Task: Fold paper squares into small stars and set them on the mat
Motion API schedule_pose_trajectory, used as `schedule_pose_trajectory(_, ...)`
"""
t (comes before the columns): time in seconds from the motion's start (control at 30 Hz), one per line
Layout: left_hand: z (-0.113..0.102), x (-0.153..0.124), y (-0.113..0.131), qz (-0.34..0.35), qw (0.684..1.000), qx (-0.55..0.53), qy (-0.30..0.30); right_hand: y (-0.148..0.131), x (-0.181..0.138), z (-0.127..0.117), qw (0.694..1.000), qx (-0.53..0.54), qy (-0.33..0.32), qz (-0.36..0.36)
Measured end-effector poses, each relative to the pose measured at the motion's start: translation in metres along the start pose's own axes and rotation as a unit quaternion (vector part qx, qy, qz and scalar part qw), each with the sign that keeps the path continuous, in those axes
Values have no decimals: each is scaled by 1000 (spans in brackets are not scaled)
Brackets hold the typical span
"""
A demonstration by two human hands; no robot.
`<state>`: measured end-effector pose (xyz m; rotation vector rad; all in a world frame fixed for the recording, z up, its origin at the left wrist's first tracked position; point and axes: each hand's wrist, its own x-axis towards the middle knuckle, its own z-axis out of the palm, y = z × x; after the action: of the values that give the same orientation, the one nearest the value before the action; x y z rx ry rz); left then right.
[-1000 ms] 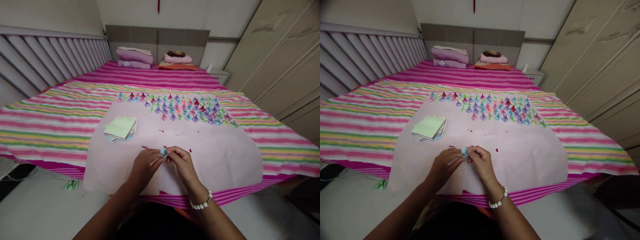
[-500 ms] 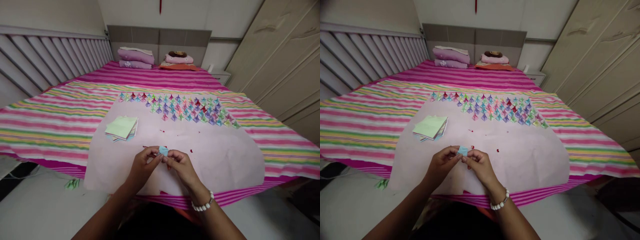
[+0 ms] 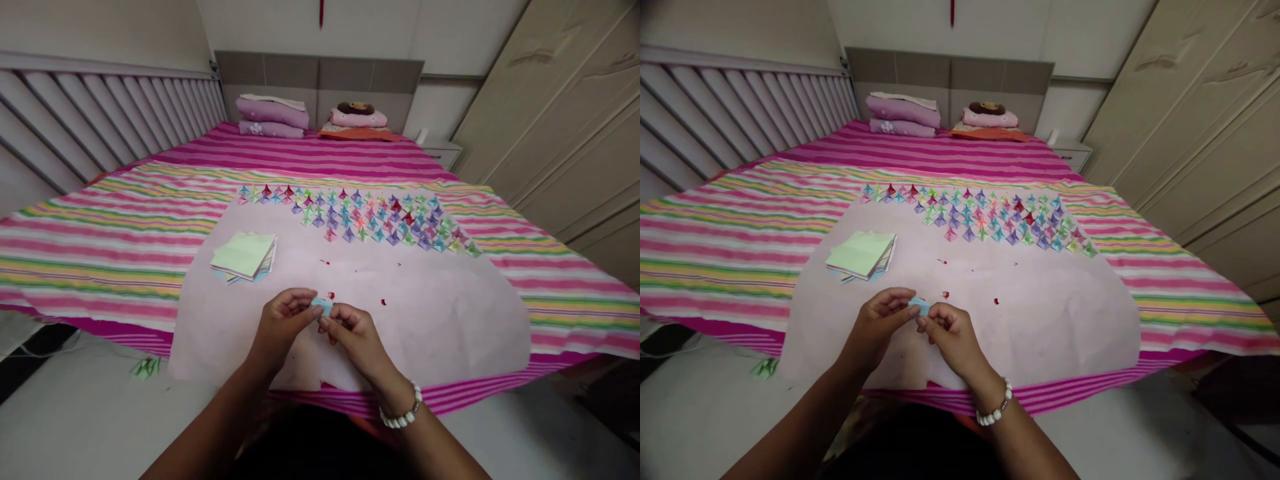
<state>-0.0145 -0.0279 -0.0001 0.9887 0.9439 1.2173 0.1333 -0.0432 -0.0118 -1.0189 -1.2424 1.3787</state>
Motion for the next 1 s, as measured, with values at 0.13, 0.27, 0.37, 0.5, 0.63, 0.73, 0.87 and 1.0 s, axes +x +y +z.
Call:
schedule_pose_trajectory(0.13, -4, 2, 2, -39, 999, -17, -31, 4, -1, -1, 1000, -12, -11, -6)
schedule_pose_trajectory(0.27, -9, 3, 4, -64, 995, 23, -69, 9, -2, -2, 999, -21, -26, -4)
schedule_pose_trajectory(0.37, -9, 3, 3, -50, 997, 33, -55, 9, -3, -1, 999, -15, -28, 3)
schedule_pose_trajectory(0.5, -7, 2, -1, -47, 998, 21, -33, 6, -3, 1, 999, 3, -32, 20)
schedule_pose_trajectory(0.63, -4, 1, -5, -46, 998, 40, -11, 7, -2, 0, 1000, 12, -12, 13)
schedule_pose_trajectory(0.73, 0, 0, -5, -43, 997, 64, -32, 8, -2, 0, 999, 32, 9, 13)
schedule_pose_trajectory(0.87, 5, -3, -4, -12, 993, 104, -59, 9, -5, 2, 999, 32, 13, 20)
schedule_pose_trajectory(1.0, 8, -4, -8, 12, 995, 93, -43, 13, -7, 5, 999, 33, 15, 21)
